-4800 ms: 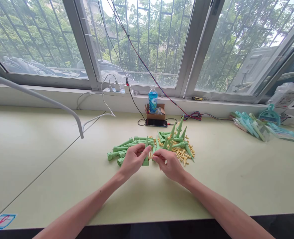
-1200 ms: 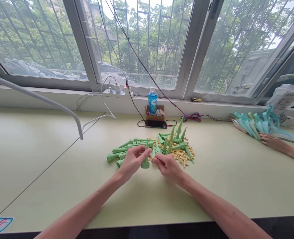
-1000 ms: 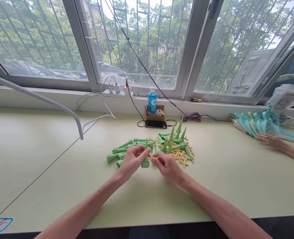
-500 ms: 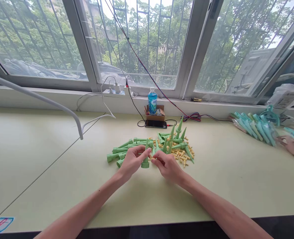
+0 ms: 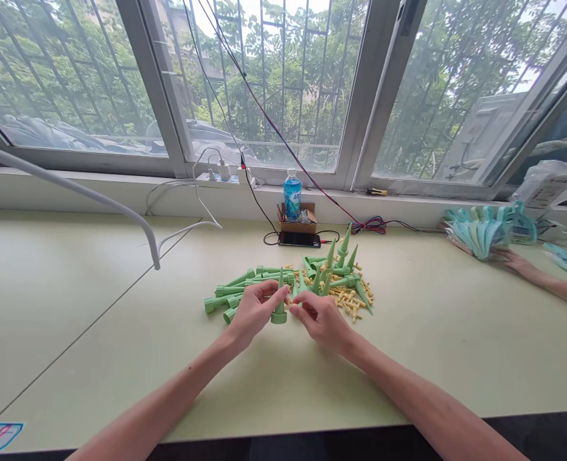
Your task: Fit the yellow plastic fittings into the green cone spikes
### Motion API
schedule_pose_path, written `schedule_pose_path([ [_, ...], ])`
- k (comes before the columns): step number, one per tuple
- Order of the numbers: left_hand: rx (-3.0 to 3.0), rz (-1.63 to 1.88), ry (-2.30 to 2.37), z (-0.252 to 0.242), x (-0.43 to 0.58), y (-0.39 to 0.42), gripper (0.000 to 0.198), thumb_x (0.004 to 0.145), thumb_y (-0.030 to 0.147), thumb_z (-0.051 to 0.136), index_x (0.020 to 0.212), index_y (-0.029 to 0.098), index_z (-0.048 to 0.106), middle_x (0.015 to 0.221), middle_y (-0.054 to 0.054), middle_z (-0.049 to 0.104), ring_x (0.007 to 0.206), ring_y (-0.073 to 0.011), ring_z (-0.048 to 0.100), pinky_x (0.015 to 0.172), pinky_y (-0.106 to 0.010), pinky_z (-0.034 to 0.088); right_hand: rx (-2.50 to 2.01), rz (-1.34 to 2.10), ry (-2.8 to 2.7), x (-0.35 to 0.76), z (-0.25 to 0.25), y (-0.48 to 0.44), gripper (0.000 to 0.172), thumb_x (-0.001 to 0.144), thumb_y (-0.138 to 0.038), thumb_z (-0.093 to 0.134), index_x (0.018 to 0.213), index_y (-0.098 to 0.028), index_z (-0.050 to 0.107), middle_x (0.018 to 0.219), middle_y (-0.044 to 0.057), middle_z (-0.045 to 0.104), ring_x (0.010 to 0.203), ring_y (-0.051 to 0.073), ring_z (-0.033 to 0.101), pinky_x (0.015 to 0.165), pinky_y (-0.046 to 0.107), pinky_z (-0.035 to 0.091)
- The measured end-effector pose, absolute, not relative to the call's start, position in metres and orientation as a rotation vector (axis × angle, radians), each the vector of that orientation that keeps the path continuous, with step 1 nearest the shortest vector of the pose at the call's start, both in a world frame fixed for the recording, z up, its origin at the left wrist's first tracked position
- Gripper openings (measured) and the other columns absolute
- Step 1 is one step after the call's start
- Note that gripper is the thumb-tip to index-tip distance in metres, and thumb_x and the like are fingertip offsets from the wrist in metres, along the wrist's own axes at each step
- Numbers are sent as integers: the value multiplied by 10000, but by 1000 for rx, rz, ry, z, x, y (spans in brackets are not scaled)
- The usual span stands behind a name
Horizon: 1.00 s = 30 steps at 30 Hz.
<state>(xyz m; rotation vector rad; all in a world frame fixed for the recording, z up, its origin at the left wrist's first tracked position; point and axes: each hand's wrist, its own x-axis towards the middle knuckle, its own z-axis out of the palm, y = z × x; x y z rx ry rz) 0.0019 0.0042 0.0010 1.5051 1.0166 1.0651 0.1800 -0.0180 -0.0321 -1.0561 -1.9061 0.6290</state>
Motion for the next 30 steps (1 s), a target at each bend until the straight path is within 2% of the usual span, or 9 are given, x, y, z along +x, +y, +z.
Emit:
schedule_pose_path([
  [3, 1495, 1079, 1018, 0, 2, 5, 414, 827, 517, 695, 677, 147, 586, 621, 8, 560, 449, -52, 341, 364, -186, 209, -1056, 634, -1906, 180, -33, -18, 173, 954, -346, 559, 1005, -186, 604, 555, -78, 443, 474, 93, 332, 508, 235, 266],
  [7, 1526, 1069, 1024, -4, 0, 7, 412, 840, 521, 678, 683, 148, 603, 622, 5, 577, 451, -60, 373, 370, -190, 239, -1052, 625, -1922, 181, -34, -17, 134, 958, -317, 540, 957, -196, 597, 540, -80, 426, 474, 95, 325, 513, 240, 268],
  [12, 1563, 1071, 1024, -4, -1, 7, 422, 857, 516, 661, 661, 150, 586, 598, 22, 523, 459, -59, 338, 382, -190, 233, -1044, 643, -1925, 181, -34, -17, 119, 959, -303, 537, 911, -206, 585, 542, -84, 389, 491, 99, 306, 519, 242, 251],
  [24, 1646, 1076, 925, -7, -2, 8, 362, 872, 482, 656, 781, 135, 704, 656, 1, 525, 547, -89, 381, 461, -207, 282, -1055, 617, -1945, 182, -32, -16, 287, 963, -321, 498, 701, -206, 480, 572, -62, 333, 531, 107, 253, 515, 250, 237],
  [30, 1648, 1090, 927, -4, -1, 8, 379, 866, 502, 652, 763, 139, 688, 669, -7, 541, 556, -99, 400, 464, -213, 286, -1090, 592, -1908, 182, -34, -15, 234, 959, -344, 533, 784, -197, 582, 532, -67, 378, 484, 98, 298, 497, 247, 248],
])
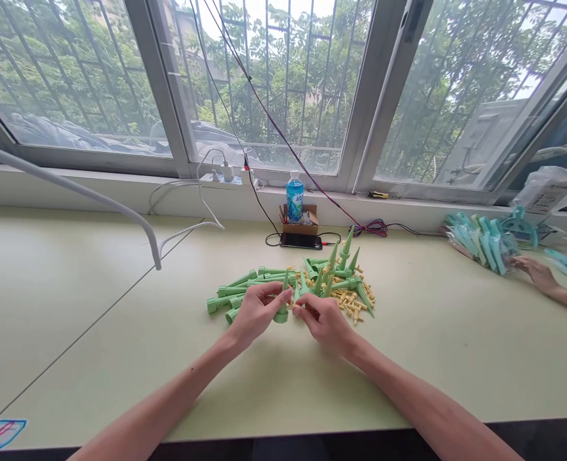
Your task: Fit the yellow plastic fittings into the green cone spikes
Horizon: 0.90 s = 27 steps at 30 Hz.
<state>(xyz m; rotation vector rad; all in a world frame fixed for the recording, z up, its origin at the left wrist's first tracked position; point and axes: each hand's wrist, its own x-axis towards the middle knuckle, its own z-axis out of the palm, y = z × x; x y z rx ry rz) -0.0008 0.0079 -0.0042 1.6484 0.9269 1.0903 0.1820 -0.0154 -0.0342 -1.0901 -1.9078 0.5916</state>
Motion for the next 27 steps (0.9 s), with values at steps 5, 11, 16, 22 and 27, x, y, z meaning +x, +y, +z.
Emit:
schedule_pose_path([
  [5, 1637, 1139, 937, -4, 1, 9, 418, 858, 500, 661, 652, 139, 613, 620, 11, 479, 531, -86, 354, 453, -209, 271, -1092, 613, -1877, 182, -34, -16, 177, 945, -357, 569, 967, -189, 621, 541, -77, 420, 480, 99, 345, 503, 238, 278],
  [11, 1640, 1124, 951, -6, 0, 12, 402, 869, 494, 649, 696, 131, 639, 653, -3, 514, 554, -90, 396, 459, -198, 320, -1074, 600, -1881, 182, -37, -15, 147, 941, -333, 555, 936, -191, 594, 552, -76, 423, 489, 101, 349, 511, 239, 277],
  [16, 1665, 1110, 926, -7, -1, 13, 394, 874, 500, 638, 732, 133, 668, 655, -4, 497, 555, -94, 380, 453, -201, 310, -1075, 579, -1884, 182, -38, -12, 160, 946, -337, 545, 898, -191, 590, 548, -73, 423, 493, 102, 343, 513, 240, 281],
  [22, 1677, 1140, 930, -8, -1, 14, 365, 850, 491, 669, 761, 139, 711, 627, 9, 492, 521, -85, 357, 437, -207, 268, -1076, 579, -1872, 180, -39, -10, 168, 938, -335, 556, 891, -185, 614, 541, -72, 426, 491, 100, 367, 518, 234, 292],
  [27, 1676, 1146, 936, -10, -3, 15, 369, 847, 489, 673, 738, 137, 689, 613, 10, 470, 506, -78, 323, 427, -209, 230, -1057, 573, -1849, 177, -41, -8, 180, 937, -326, 554, 864, -176, 621, 526, -75, 407, 481, 95, 337, 517, 229, 290],
])
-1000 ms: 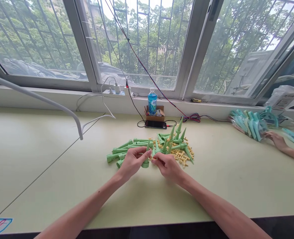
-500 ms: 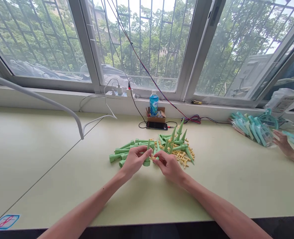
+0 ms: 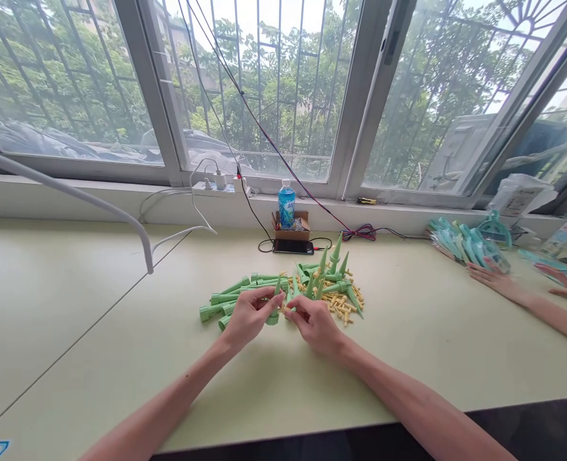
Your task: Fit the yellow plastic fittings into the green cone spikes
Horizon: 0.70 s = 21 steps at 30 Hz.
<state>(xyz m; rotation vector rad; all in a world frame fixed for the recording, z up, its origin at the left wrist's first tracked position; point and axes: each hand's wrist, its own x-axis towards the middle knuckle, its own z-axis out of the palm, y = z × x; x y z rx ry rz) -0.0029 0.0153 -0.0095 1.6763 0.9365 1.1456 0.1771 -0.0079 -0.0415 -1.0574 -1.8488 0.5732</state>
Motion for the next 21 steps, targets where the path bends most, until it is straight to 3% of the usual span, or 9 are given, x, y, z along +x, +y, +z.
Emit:
schedule_pose_path([
  [11, 1673, 1167, 948, -12, -5, 17, 336, 832, 465, 698, 780, 134, 714, 650, -20, 546, 551, -103, 430, 443, -197, 319, -1045, 608, -1828, 173, -45, -5, 187, 931, -316, 549, 823, -175, 607, 531, -64, 427, 474, 92, 330, 501, 226, 279],
  [16, 1726, 1153, 946, -11, -6, 17, 366, 851, 466, 672, 723, 124, 682, 609, -3, 490, 524, -84, 355, 425, -188, 265, -1009, 636, -1803, 169, -46, -7, 186, 925, -296, 537, 783, -180, 567, 533, -65, 412, 468, 87, 307, 489, 222, 253],
  [21, 1730, 1165, 944, -13, -11, 20, 356, 850, 465, 680, 803, 116, 730, 587, 5, 467, 513, -80, 335, 416, -184, 267, -1019, 638, -1787, 164, -46, -8, 201, 931, -289, 516, 760, -187, 545, 545, -55, 424, 474, 92, 315, 488, 223, 248],
])
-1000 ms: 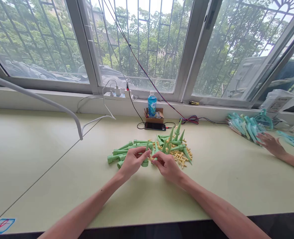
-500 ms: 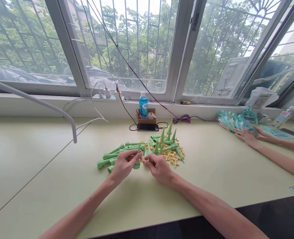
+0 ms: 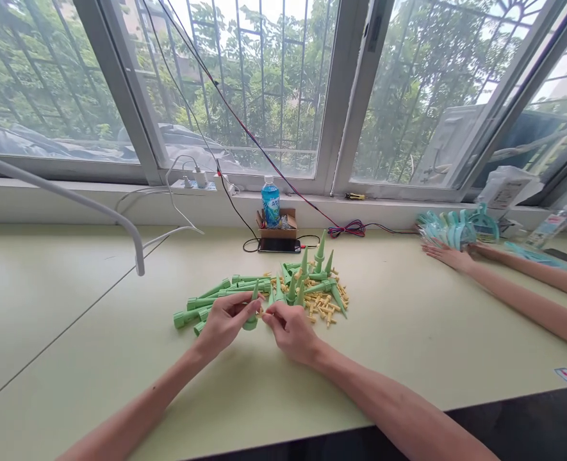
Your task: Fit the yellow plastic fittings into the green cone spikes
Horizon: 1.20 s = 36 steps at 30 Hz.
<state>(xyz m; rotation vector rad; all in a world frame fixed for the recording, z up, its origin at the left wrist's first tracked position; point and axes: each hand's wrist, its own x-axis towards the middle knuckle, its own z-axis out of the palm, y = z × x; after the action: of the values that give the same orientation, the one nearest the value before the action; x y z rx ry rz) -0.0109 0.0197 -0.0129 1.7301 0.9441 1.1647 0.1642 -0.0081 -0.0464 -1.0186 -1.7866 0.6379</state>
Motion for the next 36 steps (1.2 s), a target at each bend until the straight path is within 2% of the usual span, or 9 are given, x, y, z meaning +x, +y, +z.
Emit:
schedule_pose_path([
  [8, 1736, 1186, 931, -15, -15, 23, 365, 839, 468, 710, 852, 107, 757, 566, 7, 491, 501, -77, 356, 407, -181, 300, -1044, 626, -1780, 158, -47, -11, 238, 953, -298, 481, 746, -194, 536, 552, -43, 433, 491, 108, 332, 511, 235, 255],
  [14, 1727, 1217, 911, -15, -14, 20, 340, 829, 451, 732, 844, 112, 750, 552, 13, 483, 483, -71, 328, 398, -184, 276, -1055, 621, -1778, 157, -44, -12, 250, 963, -303, 464, 750, -195, 537, 537, -49, 402, 478, 106, 308, 508, 236, 236],
  [17, 1757, 1237, 899, -18, -16, 20, 307, 851, 420, 717, 829, 114, 733, 594, -1, 511, 498, -73, 334, 410, -191, 277, -1059, 623, -1783, 158, -43, -11, 248, 961, -304, 462, 751, -195, 535, 532, -54, 389, 469, 103, 289, 503, 235, 233],
  [21, 1887, 1269, 884, -21, -16, 20, 255, 895, 370, 673, 850, 124, 716, 578, 16, 458, 501, -79, 317, 420, -202, 269, -1038, 656, -1774, 161, -44, -8, 234, 961, -307, 468, 768, -194, 539, 550, -53, 405, 482, 102, 311, 504, 226, 247],
  [23, 1957, 1288, 873, -20, -15, 18, 238, 909, 336, 654, 792, 131, 684, 597, 8, 472, 515, -85, 332, 433, -210, 285, -1022, 690, -1772, 164, -46, -8, 225, 963, -309, 474, 780, -194, 539, 556, -56, 405, 486, 101, 308, 499, 223, 248],
  [26, 2020, 1305, 852, -19, -11, 14, 359, 926, 296, 620, 615, 140, 533, 685, -34, 565, 528, -81, 338, 449, -217, 296, -996, 709, -1774, 168, -50, -9, 218, 965, -306, 481, 786, -194, 533, 562, -61, 391, 494, 100, 299, 497, 221, 250],
  [28, 2029, 1293, 829, -19, -9, 11, 378, 933, 285, 610, 601, 148, 491, 691, -34, 569, 532, -82, 354, 457, -213, 308, -985, 708, -1771, 171, -52, -10, 221, 968, -308, 484, 783, -195, 525, 559, -64, 377, 492, 100, 292, 490, 223, 245],
  [32, 2017, 1298, 809, -21, -6, 7, 377, 930, 299, 624, 603, 150, 514, 655, -15, 519, 546, -88, 384, 463, -203, 314, -981, 655, -1799, 176, -55, -12, 225, 981, -311, 476, 797, -195, 532, 566, -64, 366, 495, 101, 289, 485, 219, 256],
  [36, 2033, 1290, 793, -24, -2, 3, 315, 942, 293, 614, 666, 141, 595, 692, -25, 572, 543, -81, 355, 471, -207, 301, -966, 577, -1854, 181, -59, -14, 237, 1010, -311, 434, 837, -192, 545, 561, -70, 354, 482, 99, 296, 482, 215, 264],
])
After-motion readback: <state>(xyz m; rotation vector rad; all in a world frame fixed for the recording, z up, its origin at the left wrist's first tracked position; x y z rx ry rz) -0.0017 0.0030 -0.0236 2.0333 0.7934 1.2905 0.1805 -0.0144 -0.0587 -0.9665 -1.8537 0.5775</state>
